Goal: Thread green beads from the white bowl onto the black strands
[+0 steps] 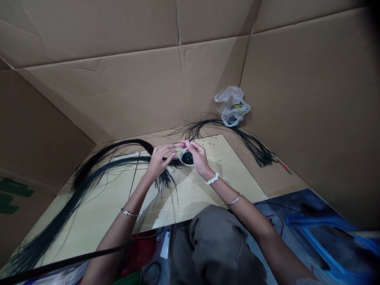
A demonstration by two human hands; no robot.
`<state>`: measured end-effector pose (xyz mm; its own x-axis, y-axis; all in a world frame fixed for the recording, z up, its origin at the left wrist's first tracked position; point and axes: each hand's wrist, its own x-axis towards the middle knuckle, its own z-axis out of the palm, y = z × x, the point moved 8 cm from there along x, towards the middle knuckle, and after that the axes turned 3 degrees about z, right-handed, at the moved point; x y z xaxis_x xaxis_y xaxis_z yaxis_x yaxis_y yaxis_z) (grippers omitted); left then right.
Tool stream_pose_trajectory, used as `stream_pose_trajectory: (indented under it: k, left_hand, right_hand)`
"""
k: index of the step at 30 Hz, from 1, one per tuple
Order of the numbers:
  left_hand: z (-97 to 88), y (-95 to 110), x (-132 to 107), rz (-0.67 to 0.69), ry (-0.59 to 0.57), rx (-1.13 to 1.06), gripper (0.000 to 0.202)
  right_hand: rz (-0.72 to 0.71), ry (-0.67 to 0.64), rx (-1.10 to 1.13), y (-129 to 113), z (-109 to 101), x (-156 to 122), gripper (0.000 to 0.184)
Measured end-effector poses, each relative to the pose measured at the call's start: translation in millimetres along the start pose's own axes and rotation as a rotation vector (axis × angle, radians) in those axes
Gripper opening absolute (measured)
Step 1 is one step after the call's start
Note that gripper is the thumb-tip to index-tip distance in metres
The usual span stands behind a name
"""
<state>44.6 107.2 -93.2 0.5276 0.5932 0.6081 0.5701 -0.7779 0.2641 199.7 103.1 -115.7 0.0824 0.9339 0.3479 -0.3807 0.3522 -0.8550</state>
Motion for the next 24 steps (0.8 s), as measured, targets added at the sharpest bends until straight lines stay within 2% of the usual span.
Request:
stream_pose_trajectory:
  k: [3, 8, 13, 19, 24]
  left_hand:
    - [4.7, 4.8, 2.7, 0.005, -0.033, -0.084, 0.024]
    - [2.3, 2.8, 3.7, 0.006, 0.046, -0.163, 0.023]
    - [6.5, -3.3, 1.1, 0.005, 0.033, -0.221, 0.022]
    - [15.4, -20.5, -14.2, -0.114, -0.02, -0.256, 0.025]
    - [17.5, -33.0, -23.4, -0.262, -0.006, -0.376, 0.027]
  right_hand:
    - [0.024, 0.019, 0.023, -0.4, -4.4, -2.1, 0.033]
    - [0.024, 0.019, 0.061, -1.8, -7.8, -5.1, 0.03]
    - [0.026, 0.044, 0.065, -1.0, -12.2, -4.4, 0.03]
    - [0.06, 0.091, 0.053, 0.3, -23.0, -3.4, 0.036]
    - [0.019, 0.088, 0.076, -7.1, -26.1, 1.3, 0.031]
